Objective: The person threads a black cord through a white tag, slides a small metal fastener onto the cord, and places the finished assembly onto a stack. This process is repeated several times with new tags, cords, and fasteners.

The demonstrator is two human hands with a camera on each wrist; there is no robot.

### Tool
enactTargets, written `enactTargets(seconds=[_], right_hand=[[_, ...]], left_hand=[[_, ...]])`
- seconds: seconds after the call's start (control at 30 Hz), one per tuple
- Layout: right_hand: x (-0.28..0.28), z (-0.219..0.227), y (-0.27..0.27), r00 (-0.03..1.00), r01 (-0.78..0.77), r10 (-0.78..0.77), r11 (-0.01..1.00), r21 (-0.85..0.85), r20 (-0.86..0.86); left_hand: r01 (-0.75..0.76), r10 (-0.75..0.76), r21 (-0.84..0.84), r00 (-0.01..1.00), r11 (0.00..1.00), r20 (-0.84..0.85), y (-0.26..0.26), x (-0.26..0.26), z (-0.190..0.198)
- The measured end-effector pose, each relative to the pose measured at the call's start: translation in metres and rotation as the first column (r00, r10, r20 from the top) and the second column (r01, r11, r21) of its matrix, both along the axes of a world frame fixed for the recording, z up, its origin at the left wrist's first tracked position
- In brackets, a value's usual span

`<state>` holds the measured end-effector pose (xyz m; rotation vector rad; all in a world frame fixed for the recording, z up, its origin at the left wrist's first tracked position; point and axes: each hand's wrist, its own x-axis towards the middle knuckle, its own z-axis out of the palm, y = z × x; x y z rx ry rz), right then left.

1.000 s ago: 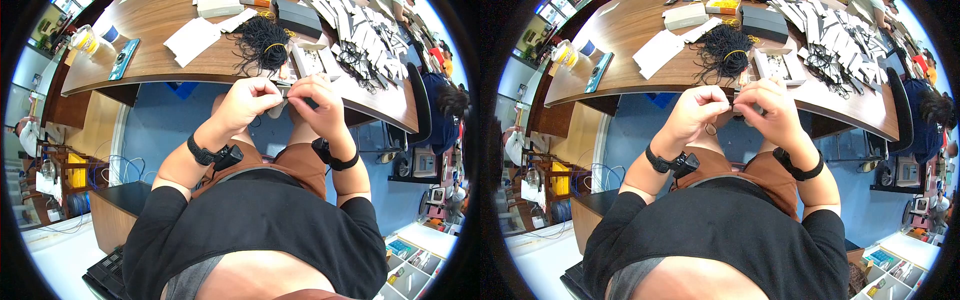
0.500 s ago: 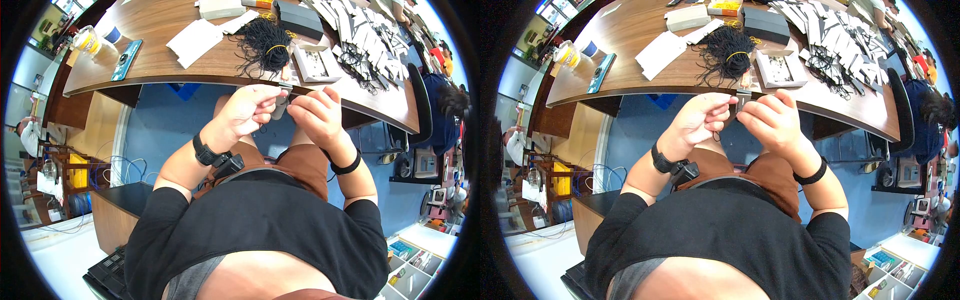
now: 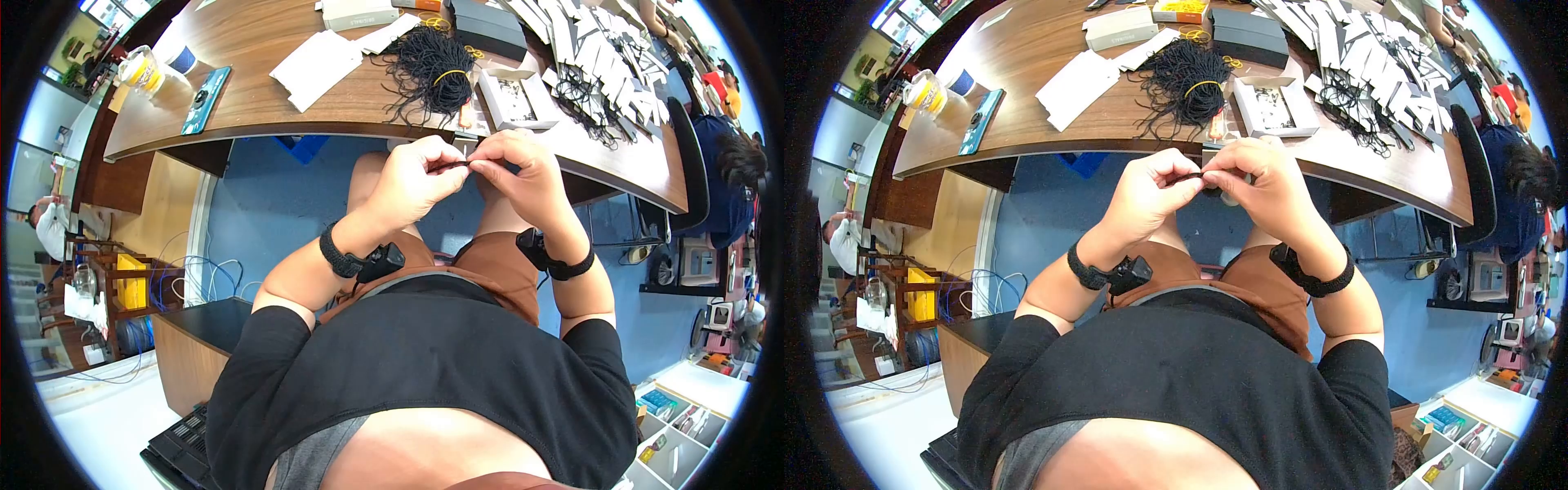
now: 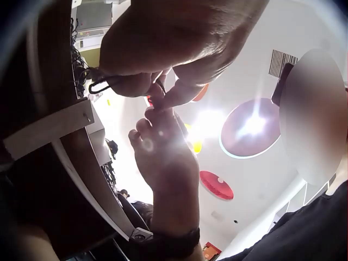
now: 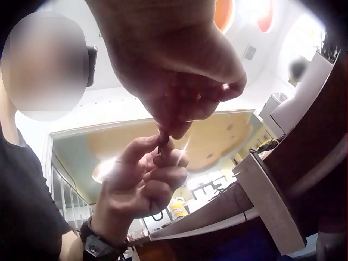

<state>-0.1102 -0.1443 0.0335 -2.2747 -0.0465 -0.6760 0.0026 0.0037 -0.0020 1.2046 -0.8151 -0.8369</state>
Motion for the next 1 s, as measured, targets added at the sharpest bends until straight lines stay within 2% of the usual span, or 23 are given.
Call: enactTargets(seconds=[0.03, 0.13, 0.23, 0.27, 0.33, 0.43, 0.57, 0.73, 0.83, 0.97, 1.0], right_hand=[[-0.001, 0.0, 0.0, 1.0, 0.008, -0.009, 0.999, -0.031, -0.019], [-0.003, -0.002, 0.003, 0.995, -0.036, 0.041, 0.998, 0.054, -0.096], [-0.003, -0.01, 0.003, 0.984, -0.024, 0.074, 0.959, 0.284, -0.164], [-0.003, -0.01, 0.001, 0.965, -0.029, 0.148, 0.882, 0.471, -0.217], [-0.003, -0.009, -0.005, 0.908, 0.013, 0.319, 0.626, 0.78, -0.271], [-0.002, -0.01, -0.011, 0.84, 0.045, 0.51, 0.276, 0.96, -0.186], [-0.002, -0.015, -0.013, 0.803, 0.014, 0.591, 0.112, 0.994, -0.078], [-0.003, -0.026, -0.008, 0.81, 0.036, 0.584, 0.04, 0.999, -0.052], [-0.001, -0.03, -0.007, 0.784, 0.044, 0.62, -0.041, 0.998, -0.009], [0.0, -0.038, -0.004, 0.786, 0.036, 0.618, -0.106, 0.994, 0.037], [0.001, -0.036, 0.0, 0.869, -0.012, 0.493, 0.076, 0.997, -0.027]], left_hand=[[-0.002, 0.002, -0.009, 1.0, 1.0, 0.009, 0.0, 0.0, -0.001], [0.003, -0.001, -0.021, 0.998, 1.0, 0.064, -0.001, 0.0, -0.004], [-0.183, 0.194, -0.065, 0.901, 0.981, 0.388, -0.001, -0.007, -0.001], [-0.203, 0.222, -0.091, 0.862, 0.975, 0.455, 0.0, -0.008, 0.003], [-0.238, 0.28, -0.148, 0.771, 0.96, 0.573, 0.001, -0.01, 0.01], [-0.222, 0.295, -0.199, 0.803, 0.954, 0.517, 0.0, -0.011, 0.008], [-0.183, 0.242, -0.174, 0.872, 0.967, 0.426, 0.001, -0.011, 0.006], [-0.107, 0.138, -0.145, 0.965, 0.984, 0.223, -0.002, -0.008, -0.005], [-0.079, 0.082, -0.168, 0.997, 0.983, 0.008, -0.003, -0.011, -0.004], [-0.072, 0.066, -0.15, 0.997, 0.986, -0.042, -0.005, -0.009, -0.004], [-0.075, 0.065, -0.134, 0.995, 0.988, -0.077, -0.005, -0.009, -0.001]])
